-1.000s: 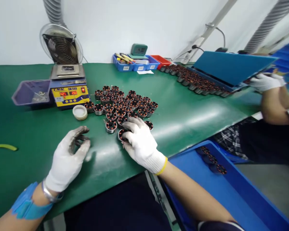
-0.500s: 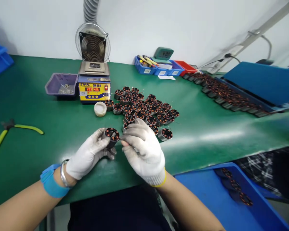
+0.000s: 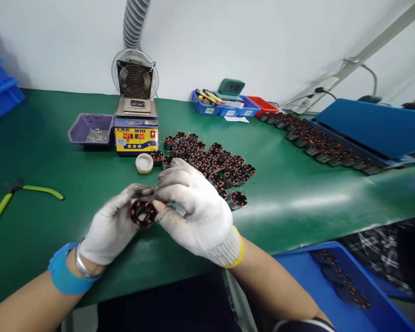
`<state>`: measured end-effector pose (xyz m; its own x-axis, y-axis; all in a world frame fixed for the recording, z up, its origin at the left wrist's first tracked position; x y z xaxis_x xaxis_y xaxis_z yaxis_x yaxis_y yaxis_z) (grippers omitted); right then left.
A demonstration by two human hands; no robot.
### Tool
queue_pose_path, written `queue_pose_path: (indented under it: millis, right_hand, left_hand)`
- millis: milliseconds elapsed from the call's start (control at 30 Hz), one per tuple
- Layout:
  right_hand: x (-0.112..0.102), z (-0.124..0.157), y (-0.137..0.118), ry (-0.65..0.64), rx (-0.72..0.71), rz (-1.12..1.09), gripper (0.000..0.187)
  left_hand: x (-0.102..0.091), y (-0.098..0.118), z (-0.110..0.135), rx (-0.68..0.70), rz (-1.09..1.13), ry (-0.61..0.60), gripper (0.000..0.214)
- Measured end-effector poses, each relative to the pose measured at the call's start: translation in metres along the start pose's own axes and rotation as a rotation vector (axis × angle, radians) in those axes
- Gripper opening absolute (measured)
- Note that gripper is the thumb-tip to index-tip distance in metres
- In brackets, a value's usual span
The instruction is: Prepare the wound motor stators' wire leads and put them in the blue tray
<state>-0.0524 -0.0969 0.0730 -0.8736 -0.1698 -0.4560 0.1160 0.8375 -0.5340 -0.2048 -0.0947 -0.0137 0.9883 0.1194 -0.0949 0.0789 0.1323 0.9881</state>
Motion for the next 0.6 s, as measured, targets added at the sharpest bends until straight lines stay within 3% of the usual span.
queue_pose_path:
  millis: [67,133,233,300,433,500,533,600]
  right_hand:
    - [0.003,-0.002,0.002,0.009,-0.016,-0.047,0.005]
    - [0.007,-0.004,0.003,0.009,-0.009,-0.081,0.005]
    - [0.009,-0.002,0.011,0.035,0.061,-0.098,0.007]
    - [0.007,0.002,0.023,0.081,0.149,-0.172,0.01]
    - [-0.015,0.016,0.056,0.357,0.39,-0.46,0.008]
    - [-0.028,0.023,0.061,0.463,0.422,-0.448,0.011]
    - [-0.029,0.024,0.059,0.433,0.411,-0.373,0.01]
    - [-0.018,0.026,0.051,0.22,0.364,-0.142,0.01]
  left_hand:
    - [0.002,-0.005,-0.003,-0.144,0.275,-0.081,0.036]
    - [0.011,-0.01,-0.002,-0.276,0.465,-0.286,0.039]
    - [0.025,-0.012,0.006,-0.305,0.44,-0.572,0.048]
    - [0.027,-0.012,0.008,-0.255,0.372,-0.54,0.048]
    - [0.017,-0.011,0.006,-0.124,0.209,-0.234,0.054]
    - [0.013,-0.011,0.005,-0.082,0.165,-0.112,0.064]
    - [0.013,-0.011,0.005,-0.066,0.154,-0.082,0.07]
    - [0.014,-0.014,0.005,-0.026,0.125,-0.069,0.083]
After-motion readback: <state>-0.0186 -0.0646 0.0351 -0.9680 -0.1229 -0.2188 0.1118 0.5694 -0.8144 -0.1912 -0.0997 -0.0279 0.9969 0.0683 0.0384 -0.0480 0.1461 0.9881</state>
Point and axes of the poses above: each hand's wrist, its own z-axis away from the middle knuckle, its own x-axis out of the palm, y = z × x, the point moved 5 cm from there along -z, towards the middle knuckle, and after that the axes turned 11 degrees about -z, right-handed, at the moved point
